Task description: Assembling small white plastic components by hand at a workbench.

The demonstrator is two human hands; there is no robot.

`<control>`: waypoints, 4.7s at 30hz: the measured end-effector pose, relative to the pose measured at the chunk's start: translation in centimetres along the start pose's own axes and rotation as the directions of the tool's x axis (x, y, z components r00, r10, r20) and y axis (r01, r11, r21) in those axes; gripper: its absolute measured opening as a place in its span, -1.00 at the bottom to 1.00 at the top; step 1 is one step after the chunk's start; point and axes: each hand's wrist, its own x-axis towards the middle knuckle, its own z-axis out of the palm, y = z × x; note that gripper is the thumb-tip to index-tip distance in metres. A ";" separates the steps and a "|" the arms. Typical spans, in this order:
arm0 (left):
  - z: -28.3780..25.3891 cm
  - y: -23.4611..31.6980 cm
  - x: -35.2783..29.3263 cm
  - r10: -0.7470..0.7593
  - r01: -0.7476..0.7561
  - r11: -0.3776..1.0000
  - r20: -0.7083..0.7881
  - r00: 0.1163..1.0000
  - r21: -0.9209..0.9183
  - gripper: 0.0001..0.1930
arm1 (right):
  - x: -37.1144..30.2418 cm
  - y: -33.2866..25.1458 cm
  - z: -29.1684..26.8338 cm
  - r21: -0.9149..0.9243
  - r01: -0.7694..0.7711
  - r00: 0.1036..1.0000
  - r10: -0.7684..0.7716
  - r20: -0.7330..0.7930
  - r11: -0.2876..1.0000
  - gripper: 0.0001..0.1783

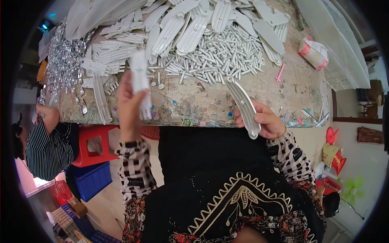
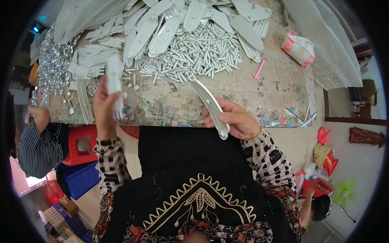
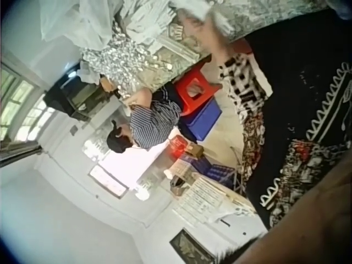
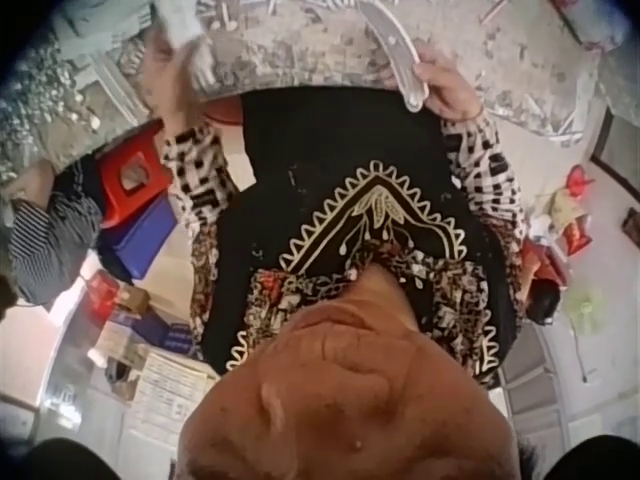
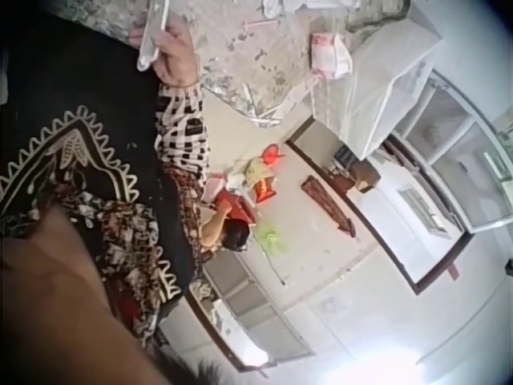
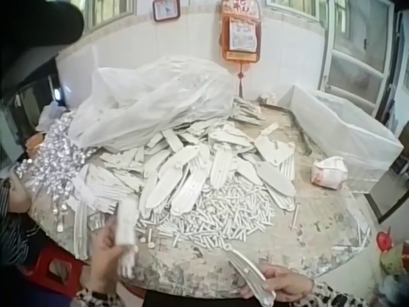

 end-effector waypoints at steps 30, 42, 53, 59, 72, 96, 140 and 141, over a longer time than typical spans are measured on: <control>12.1 -0.8 -5.6 -0.207 0.609 0.668 0.679 0.704 -0.428 -0.29 | -1.9 0.0 4.9 -0.358 0.381 0.889 -0.444 -0.109 0.852 -0.19; 13.0 0.3 -7.2 -0.122 0.417 0.751 0.514 0.849 -0.511 -0.45 | -1.2 1.2 5.9 -0.820 0.417 0.840 -0.510 0.184 0.392 -0.31; 11.6 0.2 -6.5 -0.049 0.305 0.878 0.564 0.824 -0.370 -0.34 | -1.2 1.1 6.4 -0.901 0.370 0.850 -0.475 0.230 0.227 -0.28; 11.5 0.6 -6.4 -0.067 0.299 0.906 0.594 0.802 -0.301 -0.34 | -1.4 0.7 7.0 -0.901 0.323 0.892 -0.412 0.188 0.288 -0.27; 13.5 0.6 -7.5 -0.087 0.186 0.973 0.531 0.843 -0.135 -0.54 | -0.3 1.1 7.4 -0.946 0.194 0.728 -0.608 0.316 -0.259 -0.26; 11.5 0.0 -8.2 -0.319 -0.150 0.839 0.696 0.643 0.523 -0.62 | -0.9 -3.2 3.9 -0.928 0.291 0.880 -0.446 0.163 0.235 -0.79; 9.4 -0.4 -5.6 -0.119 -0.585 0.094 0.592 0.797 0.806 -0.85 | 7.9 -0.5 7.3 -0.540 0.097 0.928 -0.120 0.354 -0.836 -0.84; 9.4 -0.3 -5.6 -0.128 -0.587 0.097 0.595 0.793 0.804 -0.85 | 7.9 -0.7 7.2 -0.537 0.101 0.927 -0.117 0.357 -0.837 -0.84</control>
